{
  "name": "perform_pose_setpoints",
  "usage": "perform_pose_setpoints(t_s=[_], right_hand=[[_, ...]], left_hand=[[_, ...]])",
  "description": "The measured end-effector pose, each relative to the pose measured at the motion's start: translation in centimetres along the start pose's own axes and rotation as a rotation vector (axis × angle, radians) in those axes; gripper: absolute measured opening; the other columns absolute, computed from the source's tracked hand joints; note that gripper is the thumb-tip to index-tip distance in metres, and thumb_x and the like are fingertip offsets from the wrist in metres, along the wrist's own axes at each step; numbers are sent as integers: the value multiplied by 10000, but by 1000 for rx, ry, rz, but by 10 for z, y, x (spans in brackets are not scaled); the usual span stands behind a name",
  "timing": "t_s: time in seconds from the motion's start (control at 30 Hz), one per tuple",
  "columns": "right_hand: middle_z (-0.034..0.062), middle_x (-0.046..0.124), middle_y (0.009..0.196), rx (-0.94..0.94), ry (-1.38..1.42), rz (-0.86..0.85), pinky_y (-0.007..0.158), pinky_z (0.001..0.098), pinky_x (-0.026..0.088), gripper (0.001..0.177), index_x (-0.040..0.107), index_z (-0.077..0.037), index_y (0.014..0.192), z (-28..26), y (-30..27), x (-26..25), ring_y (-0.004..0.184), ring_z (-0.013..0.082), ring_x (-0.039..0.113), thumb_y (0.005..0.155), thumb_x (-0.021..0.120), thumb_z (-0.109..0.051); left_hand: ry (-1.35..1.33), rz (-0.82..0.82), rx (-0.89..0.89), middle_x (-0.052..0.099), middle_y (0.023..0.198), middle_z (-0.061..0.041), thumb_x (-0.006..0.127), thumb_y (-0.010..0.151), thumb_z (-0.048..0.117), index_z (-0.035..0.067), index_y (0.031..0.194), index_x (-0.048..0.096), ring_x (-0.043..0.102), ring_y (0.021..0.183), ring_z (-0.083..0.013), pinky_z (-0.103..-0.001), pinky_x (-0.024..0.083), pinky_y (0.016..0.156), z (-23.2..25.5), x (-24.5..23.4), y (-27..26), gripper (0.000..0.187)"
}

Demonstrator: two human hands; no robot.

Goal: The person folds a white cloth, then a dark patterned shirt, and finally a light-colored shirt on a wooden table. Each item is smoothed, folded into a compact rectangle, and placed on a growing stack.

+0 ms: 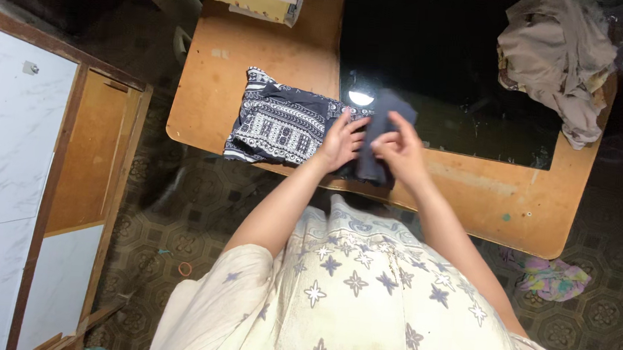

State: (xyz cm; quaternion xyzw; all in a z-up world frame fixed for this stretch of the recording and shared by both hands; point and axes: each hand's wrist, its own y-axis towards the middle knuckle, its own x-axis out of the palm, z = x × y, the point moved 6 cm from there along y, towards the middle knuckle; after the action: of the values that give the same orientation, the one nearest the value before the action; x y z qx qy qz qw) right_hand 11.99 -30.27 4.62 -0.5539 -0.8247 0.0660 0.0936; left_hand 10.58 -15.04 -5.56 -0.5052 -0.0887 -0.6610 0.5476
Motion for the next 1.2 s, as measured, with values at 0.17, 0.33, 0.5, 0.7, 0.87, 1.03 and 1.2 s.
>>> perform_pose_setpoints(t_s=[0.17,0.33,0.5,0.7,0.87,1.03,1.2], right_hand=[[62,678,1035,74,-39,-27,789,255,560,704,355,-53,1563,20,6,17,884,96,660,941,683,-17],[46,676,1012,123,-92,158,725,230,538,563,436,-45,1501,46,4,-23,849,97,664,966,608,-5],[79,663,1033,68,-118,217,711,220,511,545,460,-31,1462,73,3,-32,859,103,612,948,636,16],[120,603,1166,160,-363,322,795,267,575,658,365,18,1443,89,1,-30,968,141,643,899,730,-27],[133,618,1102,234,-263,311,795,326,583,725,283,11,1465,96,0,-12,946,189,671,898,724,-80],[215,666,1217,54,-487,287,939,387,545,756,321,-26,1469,91,0,2,1105,296,693,868,777,-75],[228,671,1257,78,-587,331,957,405,535,808,343,-64,1495,88,-6,-9,1147,343,693,831,803,-80]], left_hand=[[213,155,15,637,1332,-179,601,1042,427,-36,1440,546,616,1193,-285,-405,505,997,14,-26,-12,613],[595,254,263,640,1352,-163,686,903,57,0,1445,500,613,1196,-226,-328,484,1027,23,-23,-13,576],[628,324,227,577,1409,-160,713,900,84,31,1537,349,611,1217,-230,-346,500,1030,47,-42,-33,736],[1220,602,107,612,1356,-228,728,871,181,99,1589,261,626,1220,-363,-414,484,1050,83,-39,-76,861],[1689,552,557,491,1475,-226,674,911,149,67,1528,338,483,1364,-415,-478,432,1116,80,19,-91,707],[1930,308,580,297,1640,-196,615,984,447,206,1578,345,262,1529,-395,-603,227,1206,29,38,-66,696],[2008,236,529,142,1709,-172,549,955,608,253,1633,250,95,1588,-375,-652,75,1236,-1,26,-49,821]])
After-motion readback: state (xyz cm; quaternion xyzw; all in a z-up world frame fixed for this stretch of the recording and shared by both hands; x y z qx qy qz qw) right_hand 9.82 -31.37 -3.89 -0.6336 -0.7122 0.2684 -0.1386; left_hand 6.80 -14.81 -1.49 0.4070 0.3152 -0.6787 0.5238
